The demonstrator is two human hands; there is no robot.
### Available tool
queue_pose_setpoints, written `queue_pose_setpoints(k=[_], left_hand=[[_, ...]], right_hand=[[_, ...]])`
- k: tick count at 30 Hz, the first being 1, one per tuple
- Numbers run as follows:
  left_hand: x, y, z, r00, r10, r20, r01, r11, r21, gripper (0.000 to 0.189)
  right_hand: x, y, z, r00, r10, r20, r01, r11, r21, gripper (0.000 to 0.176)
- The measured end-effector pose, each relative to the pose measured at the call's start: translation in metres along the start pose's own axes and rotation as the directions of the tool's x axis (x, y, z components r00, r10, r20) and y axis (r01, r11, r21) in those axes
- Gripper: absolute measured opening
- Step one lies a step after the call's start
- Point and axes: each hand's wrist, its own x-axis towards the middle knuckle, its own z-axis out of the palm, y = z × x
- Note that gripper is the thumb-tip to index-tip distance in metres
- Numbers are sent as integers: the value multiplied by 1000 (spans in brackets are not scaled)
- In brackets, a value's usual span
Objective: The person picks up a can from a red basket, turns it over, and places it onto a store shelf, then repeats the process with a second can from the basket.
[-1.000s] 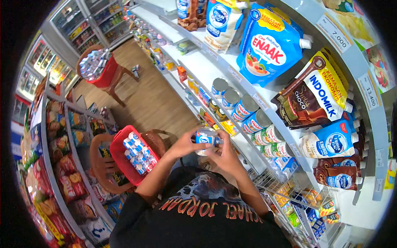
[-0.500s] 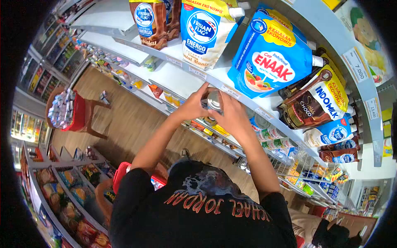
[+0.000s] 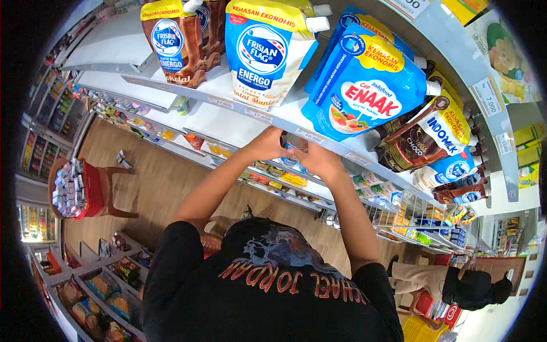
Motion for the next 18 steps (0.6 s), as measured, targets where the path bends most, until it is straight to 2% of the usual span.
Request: queue_pose_setpoints(k=[3, 5, 6, 8, 11, 12, 14, 18], left_hand=[[2, -4, 0, 999, -41, 33, 41, 999, 3, 84], [5, -8, 0, 991, -84, 102, 89, 995, -47, 81], [5, -7, 0, 991, -83, 108, 89, 995, -48, 81], [7, -4, -1, 998, 23, 66, -26, 998, 49, 81], [7, -20, 4, 992, 55, 112, -63, 996, 71, 91], [9, -16, 0, 992, 58, 116, -67, 995, 70, 91], [11, -7, -8, 965, 40, 260, -60, 996, 70, 93], [11, 4, -10, 953, -12, 301, -38, 986, 162, 96]], right_hand=[[2, 6, 5, 998, 46, 40, -49, 996, 71, 63], [3, 16, 16, 996, -54, -77, 51, 998, -33, 63], [3, 17, 17, 996, -48, -78, 46, 998, -31, 63], [3, 20, 18, 988, -81, -129, 76, 996, -42, 63], [1, 23, 17, 994, -43, -104, 47, 998, 30, 54], [0, 23, 16, 993, -39, -108, 43, 999, 30, 54], [-1, 25, 16, 996, -38, -87, 49, 991, 123, 52], [0, 24, 18, 992, -68, -106, 74, 996, 57, 50]])
